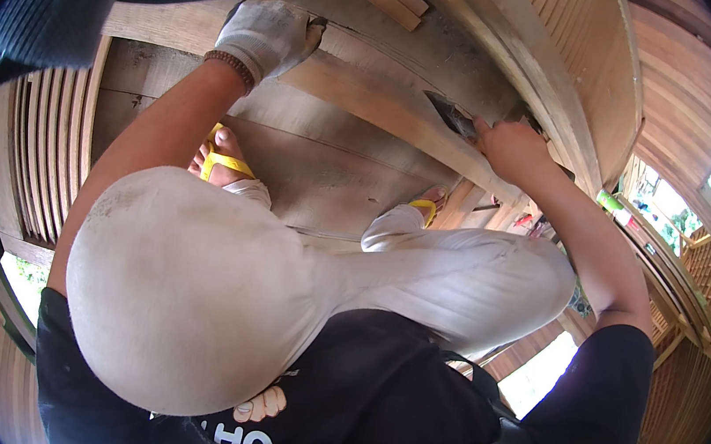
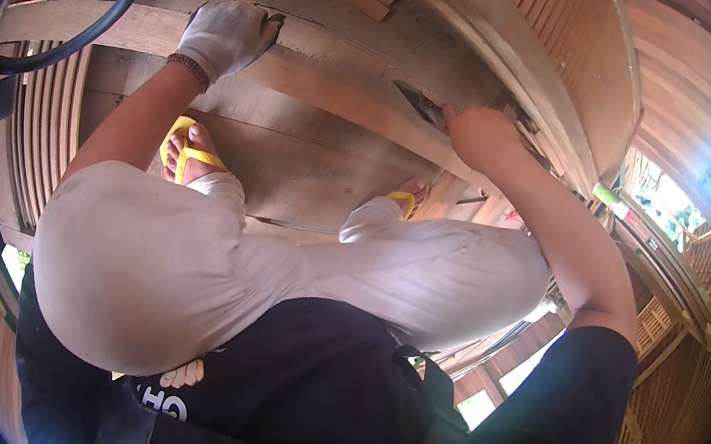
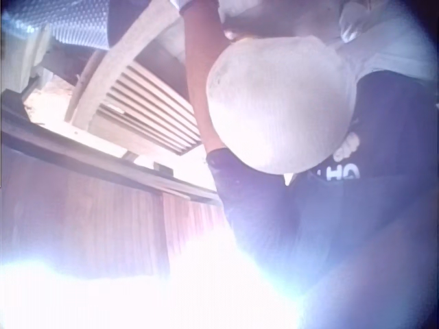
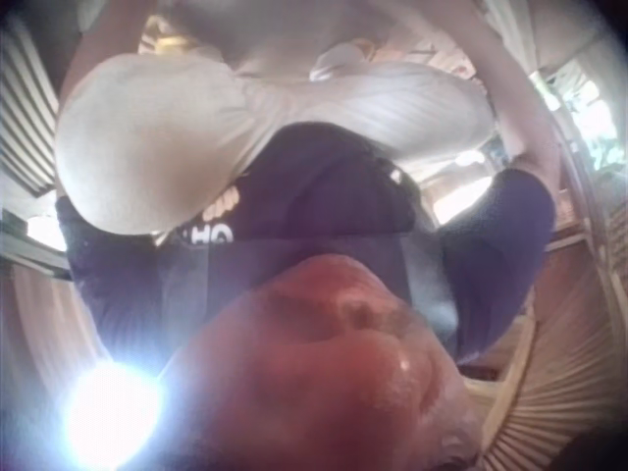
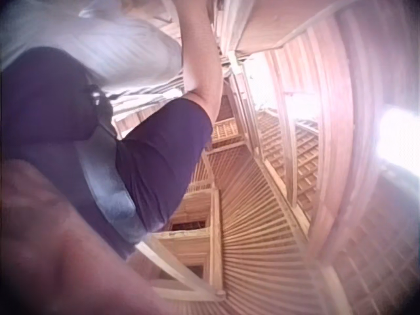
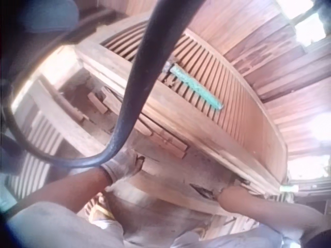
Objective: The person assembles a wooden slatted panel by positioning slats into a frame and securing them with a hammer. The person repeatedly aligns the slats and taps them into place.
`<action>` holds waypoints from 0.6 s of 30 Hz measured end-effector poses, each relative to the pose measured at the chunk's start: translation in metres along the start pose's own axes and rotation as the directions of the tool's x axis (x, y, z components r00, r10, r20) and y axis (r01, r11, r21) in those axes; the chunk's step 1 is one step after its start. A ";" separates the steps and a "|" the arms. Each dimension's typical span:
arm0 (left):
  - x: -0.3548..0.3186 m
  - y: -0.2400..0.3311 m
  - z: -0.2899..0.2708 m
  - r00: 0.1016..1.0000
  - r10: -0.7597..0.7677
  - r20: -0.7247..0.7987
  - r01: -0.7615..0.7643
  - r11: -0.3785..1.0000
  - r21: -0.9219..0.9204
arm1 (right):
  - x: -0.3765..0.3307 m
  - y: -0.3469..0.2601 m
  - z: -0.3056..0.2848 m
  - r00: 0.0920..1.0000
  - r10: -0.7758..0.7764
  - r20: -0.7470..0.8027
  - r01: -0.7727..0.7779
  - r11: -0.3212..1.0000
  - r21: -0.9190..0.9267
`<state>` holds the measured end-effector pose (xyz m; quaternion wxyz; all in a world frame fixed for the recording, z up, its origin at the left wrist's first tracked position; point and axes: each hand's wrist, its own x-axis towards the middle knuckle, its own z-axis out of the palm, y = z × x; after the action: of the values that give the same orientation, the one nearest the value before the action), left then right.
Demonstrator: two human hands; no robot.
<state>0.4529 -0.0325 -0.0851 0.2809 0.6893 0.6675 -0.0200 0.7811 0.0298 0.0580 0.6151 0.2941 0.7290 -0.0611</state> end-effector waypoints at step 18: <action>-0.001 0.005 0.008 0.995 -0.096 0.006 0.094 0.989 0.111 | 0.003 0.018 0.027 0.995 -0.008 -0.104 0.014 0.998 0.062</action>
<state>0.4602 -0.0361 -0.0901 0.2448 0.6710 0.6959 -0.0739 0.8133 0.0334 0.0539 0.5665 0.3120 0.7594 -0.0718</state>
